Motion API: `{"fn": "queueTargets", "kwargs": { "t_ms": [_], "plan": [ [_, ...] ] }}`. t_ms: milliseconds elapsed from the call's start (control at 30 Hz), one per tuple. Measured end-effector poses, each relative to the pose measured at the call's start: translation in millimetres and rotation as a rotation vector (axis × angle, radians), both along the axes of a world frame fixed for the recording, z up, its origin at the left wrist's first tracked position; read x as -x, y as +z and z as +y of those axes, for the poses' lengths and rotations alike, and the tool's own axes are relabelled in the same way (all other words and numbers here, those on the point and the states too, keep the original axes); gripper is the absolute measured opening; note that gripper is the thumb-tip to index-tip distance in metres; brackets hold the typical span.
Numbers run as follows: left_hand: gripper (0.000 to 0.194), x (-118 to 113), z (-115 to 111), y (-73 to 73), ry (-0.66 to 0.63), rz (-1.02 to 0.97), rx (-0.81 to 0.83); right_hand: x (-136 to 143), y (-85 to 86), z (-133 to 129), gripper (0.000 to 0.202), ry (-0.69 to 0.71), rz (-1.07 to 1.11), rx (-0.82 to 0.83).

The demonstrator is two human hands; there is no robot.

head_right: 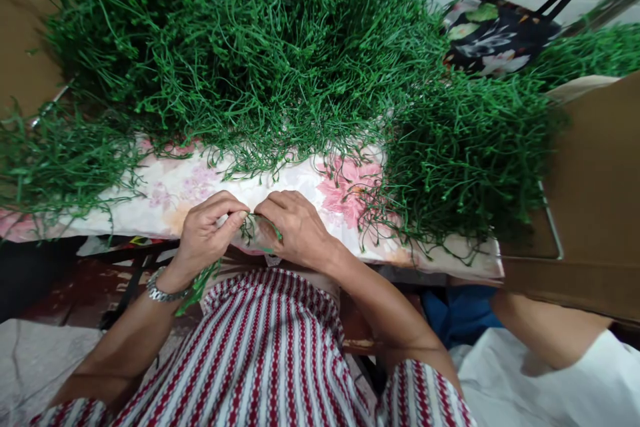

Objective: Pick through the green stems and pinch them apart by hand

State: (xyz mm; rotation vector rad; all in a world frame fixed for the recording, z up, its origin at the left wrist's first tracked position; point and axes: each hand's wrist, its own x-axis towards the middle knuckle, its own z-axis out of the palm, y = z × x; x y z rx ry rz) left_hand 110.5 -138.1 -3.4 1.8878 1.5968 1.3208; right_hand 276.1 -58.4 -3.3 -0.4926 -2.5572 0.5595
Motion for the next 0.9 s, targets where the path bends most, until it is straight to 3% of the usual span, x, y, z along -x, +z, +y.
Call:
{"fn": "queueTargets", "kwargs": {
  "t_ms": [200,367,600,900],
  "plan": [
    [0.011,-3.1,-0.6,-0.5,-0.010,0.006,-0.041,0.8,6.4,0.7,0.027,0.078,0.062,0.357],
    [0.011,-5.5,-1.7,-1.4,-0.038,-0.031,-0.021,0.8,4.4,1.4,0.020,0.080,0.064,0.562],
    [0.012,0.4,1.1,0.4,-0.096,-0.232,0.173,2.8,-3.4,-3.7,0.012,0.045,0.160,0.533],
    [0.010,2.8,0.3,2.6,-0.136,0.111,-0.001,6.0,4.7,-10.1,0.016,-0.097,0.083,0.455]
  ]
}}
